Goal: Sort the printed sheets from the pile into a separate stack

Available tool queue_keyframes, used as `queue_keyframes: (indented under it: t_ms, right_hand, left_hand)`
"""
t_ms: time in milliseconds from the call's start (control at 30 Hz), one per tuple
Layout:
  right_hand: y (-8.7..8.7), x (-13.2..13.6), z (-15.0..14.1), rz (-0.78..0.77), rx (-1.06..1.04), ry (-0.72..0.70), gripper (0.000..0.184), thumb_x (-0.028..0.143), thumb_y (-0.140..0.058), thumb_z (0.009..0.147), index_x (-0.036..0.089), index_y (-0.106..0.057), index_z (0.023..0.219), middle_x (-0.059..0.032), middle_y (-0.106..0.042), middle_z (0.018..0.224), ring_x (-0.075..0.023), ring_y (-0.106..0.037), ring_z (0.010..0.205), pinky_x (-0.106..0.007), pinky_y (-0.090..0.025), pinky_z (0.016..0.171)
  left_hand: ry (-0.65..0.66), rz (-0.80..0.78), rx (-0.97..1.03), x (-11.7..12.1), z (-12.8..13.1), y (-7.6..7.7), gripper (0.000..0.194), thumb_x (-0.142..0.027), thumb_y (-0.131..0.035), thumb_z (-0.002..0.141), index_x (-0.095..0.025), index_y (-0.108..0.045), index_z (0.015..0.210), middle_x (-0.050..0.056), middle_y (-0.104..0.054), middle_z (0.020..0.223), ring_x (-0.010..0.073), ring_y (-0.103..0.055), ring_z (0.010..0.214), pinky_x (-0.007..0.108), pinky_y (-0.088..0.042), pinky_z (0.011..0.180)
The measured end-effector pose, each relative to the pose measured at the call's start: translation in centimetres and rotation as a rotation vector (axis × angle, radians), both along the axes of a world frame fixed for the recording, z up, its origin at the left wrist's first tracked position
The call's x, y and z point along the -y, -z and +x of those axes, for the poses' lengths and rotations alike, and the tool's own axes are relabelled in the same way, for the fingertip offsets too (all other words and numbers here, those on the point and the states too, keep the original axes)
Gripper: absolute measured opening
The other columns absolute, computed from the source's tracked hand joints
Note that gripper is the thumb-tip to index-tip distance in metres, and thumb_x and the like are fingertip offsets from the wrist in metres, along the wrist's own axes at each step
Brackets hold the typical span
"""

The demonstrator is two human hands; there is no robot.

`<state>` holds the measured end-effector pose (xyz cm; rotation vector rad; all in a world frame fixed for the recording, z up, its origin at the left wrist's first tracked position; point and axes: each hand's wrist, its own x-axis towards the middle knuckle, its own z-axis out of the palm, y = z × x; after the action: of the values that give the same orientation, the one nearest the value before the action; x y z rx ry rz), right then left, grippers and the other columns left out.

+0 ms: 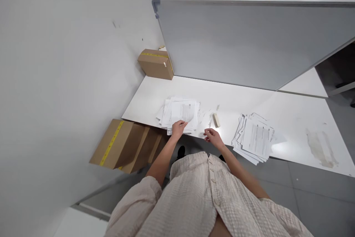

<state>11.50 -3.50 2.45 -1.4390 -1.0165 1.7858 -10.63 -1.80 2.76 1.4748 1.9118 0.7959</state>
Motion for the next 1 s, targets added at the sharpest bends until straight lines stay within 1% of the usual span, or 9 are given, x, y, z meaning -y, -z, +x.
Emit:
queue_keyframes:
  t_ms: [100,200,267,333,433,500,600,733,1000]
  right_hand:
    - [-0.8,-0.9,-1.0,-0.223,-0.272,-0.054,0.036,0.048,-0.055,0.071,0.019,-0.055,0.093,-0.0064,-0.063,0.086,-0.0162,-0.061,0.066,-0.029,-0.05,0.057]
    - [-1.0,-1.8,-2.0,-0.312,-0.404,-0.04,0.035,0.046,-0.057,0.07,0.018,-0.054,0.089,-0.0053,-0.064,0.079,-0.0177,-0.062,0.067,-0.029,-0.051,0.058]
    - [-0.6,-2.2,-2.1,-0.279,-0.367,0.064,0.028,0.038,-0.063,0.066,0.017,-0.054,0.082,-0.0021,-0.063,0.069,-0.0163,-0.061,0.062,-0.026,-0.049,0.055]
    - [0.0,-2.4,-1.5,-0.241,-0.294,0.164,0.026,0.031,-0.066,0.062,0.018,-0.054,0.081,0.0,-0.063,0.064,-0.0156,-0.06,0.059,-0.024,-0.048,0.052]
    - [0.8,-2.1,0.4,-0.224,-0.2,0.257,0.03,0.03,-0.065,0.062,0.019,-0.056,0.088,-0.0004,-0.065,0.069,-0.0165,-0.061,0.062,-0.025,-0.049,0.054]
    - [1.1,-1.6,1.9,-0.208,-0.172,0.292,0.034,0.032,-0.064,0.063,0.02,-0.056,0.093,-0.0017,-0.066,0.076,-0.0173,-0.062,0.066,-0.027,-0.05,0.056]
    - [1.4,-0.8,3.4,-0.171,-0.176,0.287,0.035,0.036,-0.061,0.065,0.021,-0.055,0.096,-0.0034,-0.066,0.083,-0.0187,-0.062,0.07,-0.028,-0.051,0.056]
    - [1.7,-0.1,3.8,-0.152,-0.158,0.29,0.032,0.037,-0.059,0.067,0.022,-0.055,0.095,-0.0039,-0.066,0.087,-0.0193,-0.063,0.074,-0.027,-0.051,0.055]
    - [1.8,-0.3,3.1,-0.187,-0.168,0.257,0.031,0.034,-0.063,0.065,0.02,-0.056,0.092,-0.0055,-0.066,0.084,-0.0208,-0.063,0.072,-0.03,-0.052,0.056]
  left_hand:
    - [0.089,0.177,-0.039,1.7,1.8,-1.3,0.023,-0.033,-0.044,0.081,-0.018,-0.061,0.08,0.004,-0.063,0.085,0.0152,-0.056,0.084,0.027,-0.042,0.078]
    - [0.456,0.298,-0.05,3.6,4.4,-1.9,0.023,-0.029,-0.04,0.084,-0.019,-0.062,0.083,0.003,-0.063,0.088,0.0151,-0.053,0.096,0.031,-0.037,0.089]
    - [0.608,0.342,-0.057,4.3,5.3,-1.8,0.022,-0.031,-0.043,0.083,-0.019,-0.062,0.084,0.003,-0.064,0.088,0.0157,-0.051,0.1,0.032,-0.036,0.092]
    - [0.588,0.326,-0.097,4.1,4.9,-1.3,0.024,-0.033,-0.043,0.083,-0.019,-0.061,0.088,0.004,-0.063,0.091,0.016,-0.051,0.1,0.032,-0.037,0.091]
    - [0.349,0.207,-0.276,2.6,2.3,0.1,0.03,-0.036,-0.043,0.083,-0.017,-0.056,0.104,0.009,-0.058,0.106,0.0198,-0.048,0.105,0.037,-0.036,0.091]
    - [0.272,0.106,-0.443,1.6,0.3,1.1,0.045,-0.038,-0.053,0.076,-0.018,-0.048,0.116,0.012,-0.048,0.121,0.0265,-0.038,0.116,0.044,-0.03,0.095]
    - [0.329,0.017,-0.557,0.9,-1.8,2.4,0.052,-0.031,-0.06,0.072,-0.02,-0.044,0.12,0.011,-0.043,0.127,0.0279,-0.033,0.12,0.045,-0.028,0.096]
    - [0.403,0.026,-0.544,0.9,-2.7,3.2,0.038,-0.03,-0.057,0.074,-0.023,-0.052,0.111,0.007,-0.046,0.123,0.0246,-0.037,0.118,0.041,-0.031,0.096]
    - [0.451,0.073,-0.407,0.5,-3.2,2.8,0.021,-0.025,-0.045,0.081,-0.022,-0.065,0.087,0.004,-0.059,0.105,0.0178,-0.049,0.102,0.037,-0.033,0.095]
